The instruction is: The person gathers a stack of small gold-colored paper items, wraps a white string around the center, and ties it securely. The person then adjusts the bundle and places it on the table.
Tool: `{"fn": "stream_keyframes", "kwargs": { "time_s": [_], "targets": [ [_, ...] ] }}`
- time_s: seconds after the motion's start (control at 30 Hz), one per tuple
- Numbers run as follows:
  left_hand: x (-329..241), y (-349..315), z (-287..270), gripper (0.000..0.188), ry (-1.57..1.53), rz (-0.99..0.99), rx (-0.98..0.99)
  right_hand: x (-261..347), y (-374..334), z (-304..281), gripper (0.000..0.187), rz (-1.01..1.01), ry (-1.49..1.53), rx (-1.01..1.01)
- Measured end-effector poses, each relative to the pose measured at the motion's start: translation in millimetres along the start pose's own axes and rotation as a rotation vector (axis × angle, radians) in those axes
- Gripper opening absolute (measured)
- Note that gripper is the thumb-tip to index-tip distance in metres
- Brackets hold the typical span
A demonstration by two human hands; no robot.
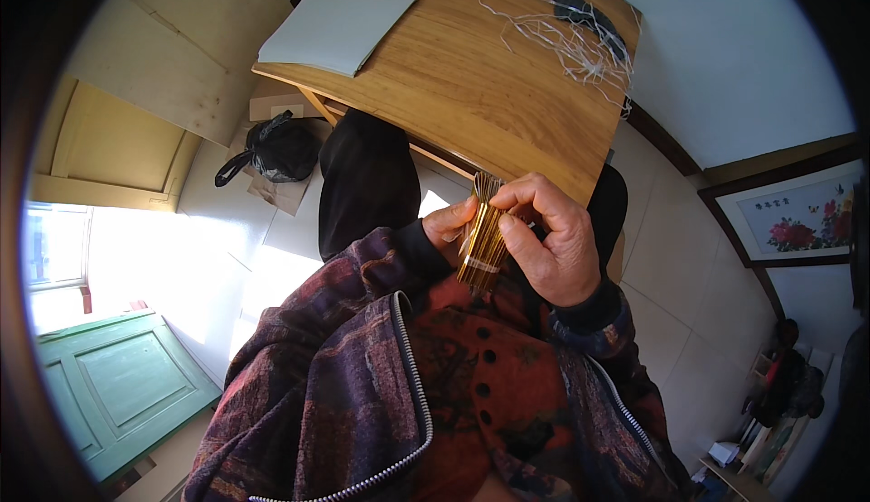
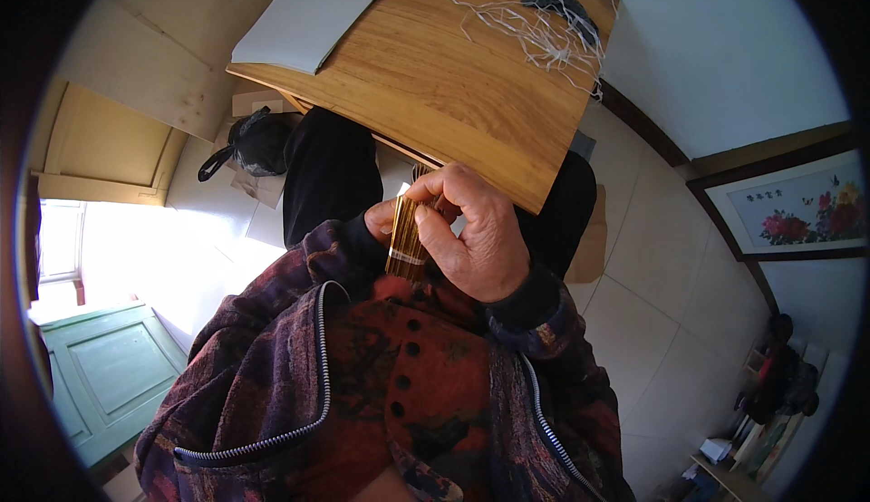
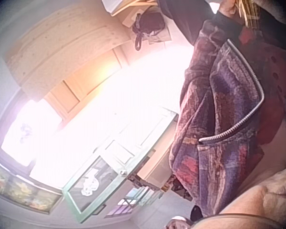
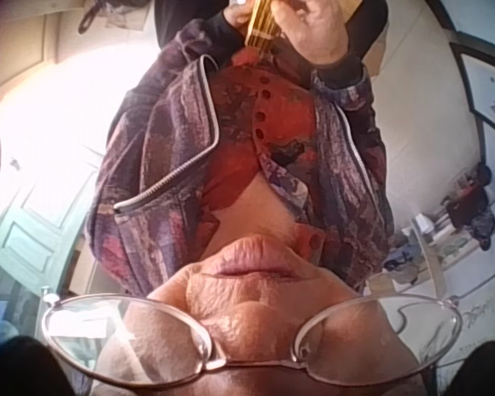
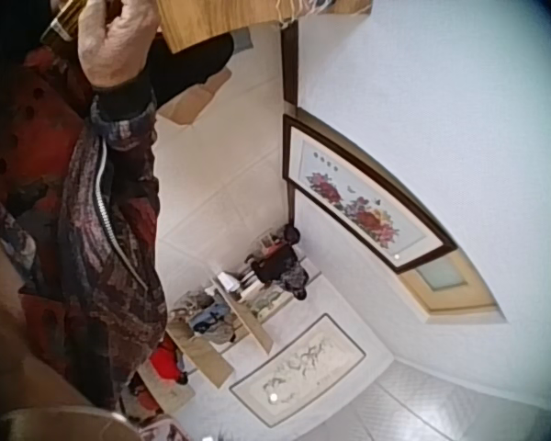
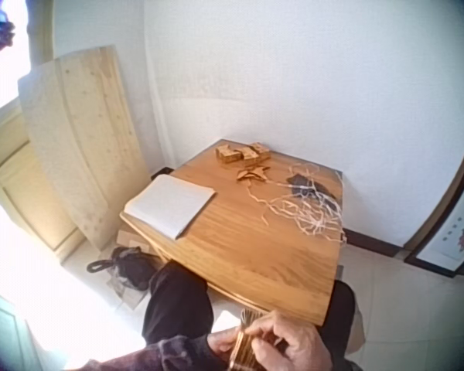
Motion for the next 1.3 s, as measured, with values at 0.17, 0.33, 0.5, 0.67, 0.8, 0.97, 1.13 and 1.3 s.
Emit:
{"fn": "stream_keyframes", "kwargs": {
  "time_s": [0.17, 0.33, 0.5, 0.67, 0.8, 0.97, 1.13, 1.3],
  "targets": [
    [-0.4, 2.5, -2.4, 0.065, 0.031, -0.022, -0.004, -1.4, 0.3, -0.2, 0.011, -0.011, -0.006, 0.006],
    [1.0, 1.5, -4.0, 0.063, 0.019, -0.064, -0.034, -1.5, 0.5, 0.4, 0.011, -0.024, 0.002, 0.0],
    [2.4, 4.2, -4.3, 0.061, -0.035, 0.018, 0.063, -1.1, 1.9, -1.5, 0.017, -0.046, -0.045, 0.021],
    [0.3, 6.2, -6.7, 0.057, 0.011, 0.028, 0.07, -7.0, 3.4, -3.4, 0.02, -0.098, -0.036, 0.047],
    [-3.0, 6.1, -12.2, 0.051, -0.032, 0.136, 0.028, -21.9, -2.4, -15.3, 0.016, 0.08, 0.034, -0.076],
    [-28.1, 17.3, -26.9, 0.044, 0.36, 0.468, -0.248, -60.1, 2.2, -27.7, 0.036, 0.133, 0.302, -0.255],
    [-41.8, 20.6, -20.7, 0.045, 0.867, 0.707, -0.42, -91.7, 1.7, -12.2, 0.049, 0.123, 0.504, -0.201],
    [-49.6, 32.0, -26.2, 0.048, 0.966, 0.642, -0.326, -121.9, 18.6, -23.0, 0.029, 0.158, 0.27, -0.308]
  ]
}}
Point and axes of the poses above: each hand's wrist, its own y-axis towards the middle knuckle, its own z-axis out of the palm, x = y × z, the point moved 1 cm from there along y, towards the middle knuckle, and after that the axes turned 7 degrees about y, right-handed, at the moved point
